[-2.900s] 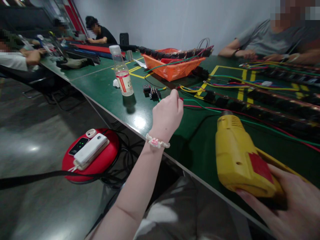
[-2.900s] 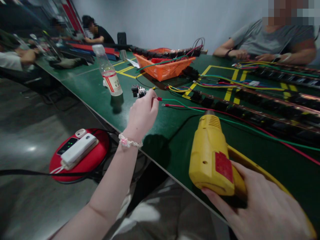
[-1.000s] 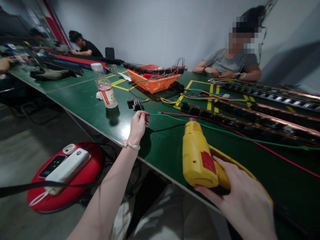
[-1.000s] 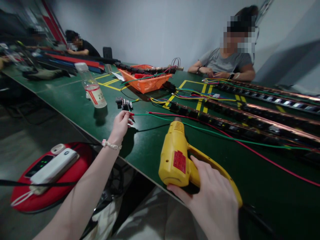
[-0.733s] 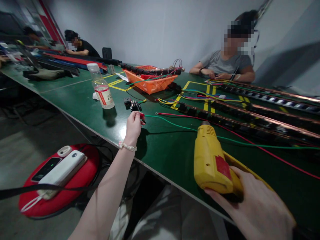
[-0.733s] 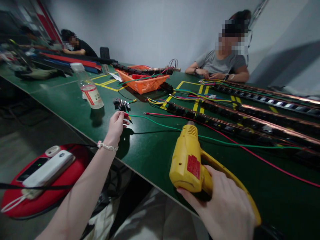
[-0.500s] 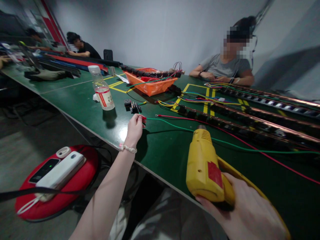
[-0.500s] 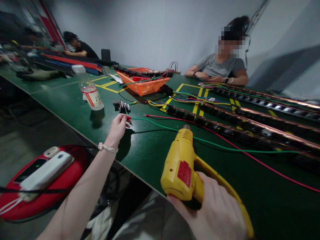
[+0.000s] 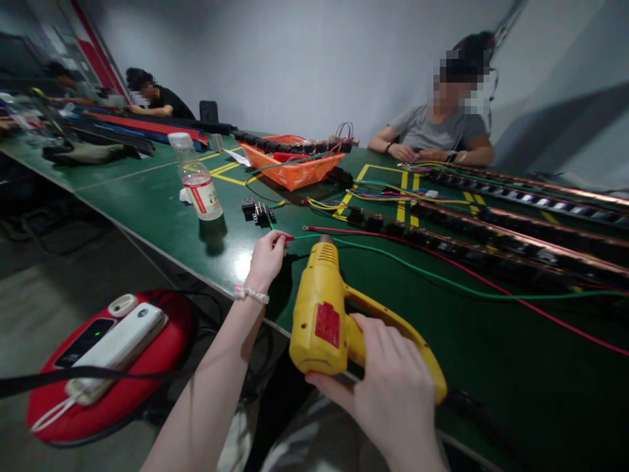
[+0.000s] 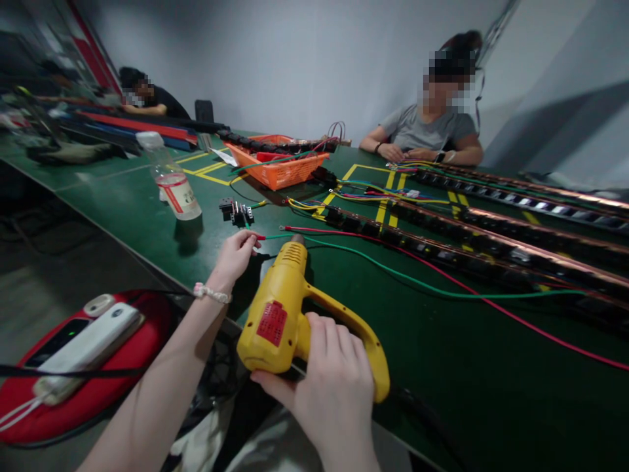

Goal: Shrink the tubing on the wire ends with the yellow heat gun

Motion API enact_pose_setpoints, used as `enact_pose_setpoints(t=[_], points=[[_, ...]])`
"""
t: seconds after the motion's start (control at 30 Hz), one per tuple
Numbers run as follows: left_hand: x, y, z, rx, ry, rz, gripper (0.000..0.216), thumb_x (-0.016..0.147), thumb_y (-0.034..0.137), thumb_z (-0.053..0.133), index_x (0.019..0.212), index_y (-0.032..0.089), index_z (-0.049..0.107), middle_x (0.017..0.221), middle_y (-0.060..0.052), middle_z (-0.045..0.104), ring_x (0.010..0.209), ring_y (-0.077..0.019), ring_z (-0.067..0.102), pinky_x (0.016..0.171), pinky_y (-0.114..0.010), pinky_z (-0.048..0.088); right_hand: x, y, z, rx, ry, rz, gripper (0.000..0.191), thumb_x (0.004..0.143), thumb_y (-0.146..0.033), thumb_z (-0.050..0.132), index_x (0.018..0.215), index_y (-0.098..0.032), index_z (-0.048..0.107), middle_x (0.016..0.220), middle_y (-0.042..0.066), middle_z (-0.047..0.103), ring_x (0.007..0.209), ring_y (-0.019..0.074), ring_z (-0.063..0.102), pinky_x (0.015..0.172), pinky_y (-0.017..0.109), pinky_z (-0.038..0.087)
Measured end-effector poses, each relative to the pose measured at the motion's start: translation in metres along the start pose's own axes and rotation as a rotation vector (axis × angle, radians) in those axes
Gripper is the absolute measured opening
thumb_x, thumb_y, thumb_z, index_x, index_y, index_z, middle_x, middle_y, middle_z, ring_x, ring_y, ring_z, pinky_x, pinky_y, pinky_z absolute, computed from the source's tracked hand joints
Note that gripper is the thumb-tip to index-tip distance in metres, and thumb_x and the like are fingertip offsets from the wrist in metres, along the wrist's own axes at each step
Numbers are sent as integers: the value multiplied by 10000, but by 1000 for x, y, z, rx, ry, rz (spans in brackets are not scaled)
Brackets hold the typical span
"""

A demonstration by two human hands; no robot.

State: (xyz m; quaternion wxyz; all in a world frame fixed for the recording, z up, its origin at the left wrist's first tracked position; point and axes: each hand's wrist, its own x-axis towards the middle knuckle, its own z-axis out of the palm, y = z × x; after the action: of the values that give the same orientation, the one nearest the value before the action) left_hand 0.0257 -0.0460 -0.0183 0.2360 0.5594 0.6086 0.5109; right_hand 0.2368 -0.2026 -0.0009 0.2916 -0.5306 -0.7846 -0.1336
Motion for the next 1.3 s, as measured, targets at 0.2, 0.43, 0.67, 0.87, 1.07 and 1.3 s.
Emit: enact_pose_setpoints(t=[0.2, 0.43, 0.67, 0.87, 1.07, 1.3], points=[[1, -3, 1, 111, -11, 36, 250, 849, 293, 429, 904, 159, 632, 778, -42, 665, 691, -146, 589, 635, -239, 432, 11, -22, 12, 93, 3, 8, 891, 604, -852, 421, 1028, -88, 599, 897, 89, 641, 800, 224, 551, 737, 332, 362], [4, -2, -1, 216, 2, 37, 253, 862, 291, 406, 920, 176, 623, 836, -51, 681, 743, -161, 603, 668, -251, 434, 10, -23, 15, 114, 25, -6, 894, 606, -842, 444, 1042, -79, 607, 909, 99, 648, 807, 226, 562, 749, 332, 367], [3, 8, -4, 403, 9, -33, 264, 883, 277, 383, 965, 204, 623, 896, -69, 687, 842, -196, 615, 710, -271, 424, 9, -21, 15, 114, 53, -22, 896, 610, -842, 439, 1037, -74, 615, 926, 104, 656, 820, 230, 571, 762, 331, 364], [-1, 13, -4, 513, -28, -59, 267, 894, 291, 371, 995, 220, 608, 964, -80, 683, 892, -217, 610, 707, -277, 413, 8, -15, 15, 179, 37, -15, 893, 606, -863, 392, 1021, -106, 619, 910, 97, 656, 816, 222, 578, 771, 320, 359], [-2, 7, -3, 446, -40, 13, 234, 885, 255, 372, 942, 210, 594, 873, -70, 684, 826, -199, 614, 713, -273, 411, 10, -4, 9, 200, 37, -9, 887, 561, -864, 444, 1008, -118, 617, 884, 76, 658, 803, 205, 585, 764, 300, 364], [0, -2, -1, 322, -28, 31, 202, 866, 224, 374, 893, 212, 575, 752, -41, 670, 745, -181, 618, 687, -267, 421, 9, 18, 3, 99, -4, 33, 826, 591, -824, 496, 1037, -136, 593, 910, 77, 655, 841, 217, 589, 775, 309, 372]])
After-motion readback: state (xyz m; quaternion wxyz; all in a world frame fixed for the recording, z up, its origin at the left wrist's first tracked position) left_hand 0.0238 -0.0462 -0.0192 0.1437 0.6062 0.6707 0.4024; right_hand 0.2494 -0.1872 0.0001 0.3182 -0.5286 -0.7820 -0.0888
